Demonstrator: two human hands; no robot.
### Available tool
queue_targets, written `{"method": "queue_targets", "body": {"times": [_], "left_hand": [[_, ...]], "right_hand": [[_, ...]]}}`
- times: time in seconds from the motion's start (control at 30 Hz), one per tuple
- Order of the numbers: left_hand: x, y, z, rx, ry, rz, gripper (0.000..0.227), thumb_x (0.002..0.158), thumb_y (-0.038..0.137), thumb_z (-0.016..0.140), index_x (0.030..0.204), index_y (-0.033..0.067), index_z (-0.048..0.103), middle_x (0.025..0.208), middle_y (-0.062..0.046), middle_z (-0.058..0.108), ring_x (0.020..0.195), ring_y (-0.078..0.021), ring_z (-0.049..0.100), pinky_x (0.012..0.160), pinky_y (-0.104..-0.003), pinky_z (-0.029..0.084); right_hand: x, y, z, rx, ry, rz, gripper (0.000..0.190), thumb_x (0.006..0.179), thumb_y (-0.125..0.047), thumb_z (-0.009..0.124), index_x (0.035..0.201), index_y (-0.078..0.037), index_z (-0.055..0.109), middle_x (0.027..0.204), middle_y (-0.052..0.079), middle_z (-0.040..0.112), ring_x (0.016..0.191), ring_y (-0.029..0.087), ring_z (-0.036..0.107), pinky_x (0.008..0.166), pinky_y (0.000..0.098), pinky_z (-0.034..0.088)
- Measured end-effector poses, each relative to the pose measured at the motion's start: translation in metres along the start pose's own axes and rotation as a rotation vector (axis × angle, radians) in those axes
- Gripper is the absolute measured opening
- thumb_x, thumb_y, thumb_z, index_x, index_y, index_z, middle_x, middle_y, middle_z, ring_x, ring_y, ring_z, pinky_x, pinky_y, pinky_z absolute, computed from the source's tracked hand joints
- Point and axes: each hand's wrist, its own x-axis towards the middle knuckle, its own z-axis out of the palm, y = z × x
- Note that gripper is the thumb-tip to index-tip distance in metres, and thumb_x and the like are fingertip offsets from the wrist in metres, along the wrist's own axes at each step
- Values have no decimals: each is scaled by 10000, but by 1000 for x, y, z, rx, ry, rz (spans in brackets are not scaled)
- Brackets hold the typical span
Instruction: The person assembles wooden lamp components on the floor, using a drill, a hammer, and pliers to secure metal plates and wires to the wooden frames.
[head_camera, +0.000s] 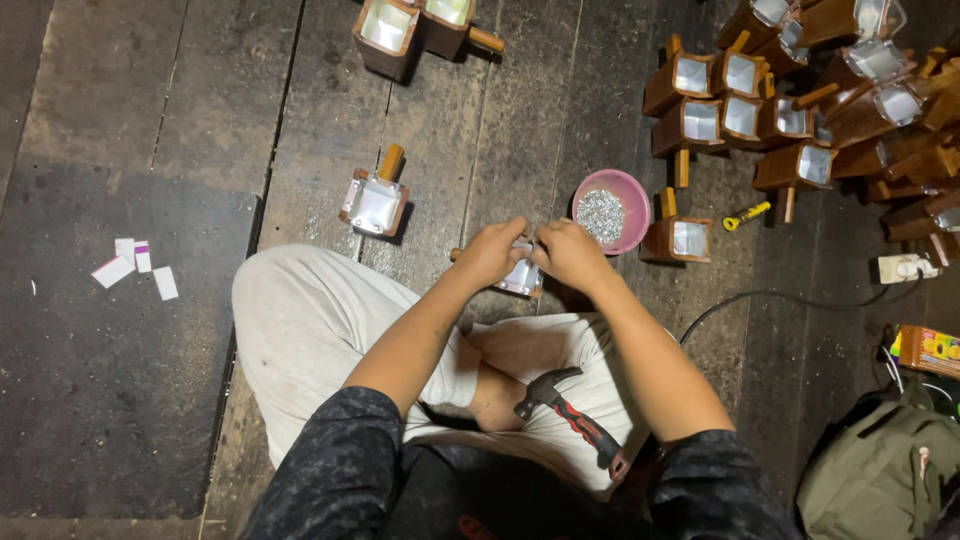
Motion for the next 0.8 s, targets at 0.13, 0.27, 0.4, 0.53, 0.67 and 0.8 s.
{"method": "queue_targets", "body": {"times": [0.13,0.27,0.4,0.53,0.67,0.8], "left_hand": [[-2,6,-5,-4,1,7,295,901,122,718,1158,118,573,1019,-176,724,1024,-379,720,890,-459,587],[-1,22,-16,-11,-2,64,231,910,85,695,1126,82,614,999,-208,716,1011,-407,716,885,-473,583],[1,45,-31,-28,85,48,222,909,83,696,1130,69,686,990,-210,713,992,-425,706,909,-498,566],[4,36,-27,-110,255,-2,282,915,128,724,1196,142,722,967,-136,686,966,-376,696,871,-467,563],[8,48,-29,-289,373,13,219,977,102,655,1163,159,756,927,-95,651,929,-311,694,850,-400,558],[5,65,-15,-409,353,-260,150,904,221,729,1044,169,744,887,-96,702,894,-289,712,825,-417,542]], "right_hand": [[-4,7,-6,158,71,118,131,830,-165,695,821,-35,703,776,193,696,843,410,705,755,479,571],[-31,48,-6,271,288,375,104,810,-156,731,866,-68,734,800,167,723,867,381,715,754,458,561],[-48,96,-1,282,436,606,182,778,-151,747,959,-127,750,807,105,733,801,295,741,709,411,587],[-57,50,-20,215,495,506,314,800,-150,812,1082,-44,726,966,206,687,944,414,702,818,490,564],[-50,-25,-36,630,434,445,335,853,-106,813,1164,-42,706,1010,197,744,929,277,722,771,364,580],[-39,-40,-10,1003,380,331,461,812,-20,821,1244,-30,658,1112,120,728,957,140,694,793,252,588]]}}
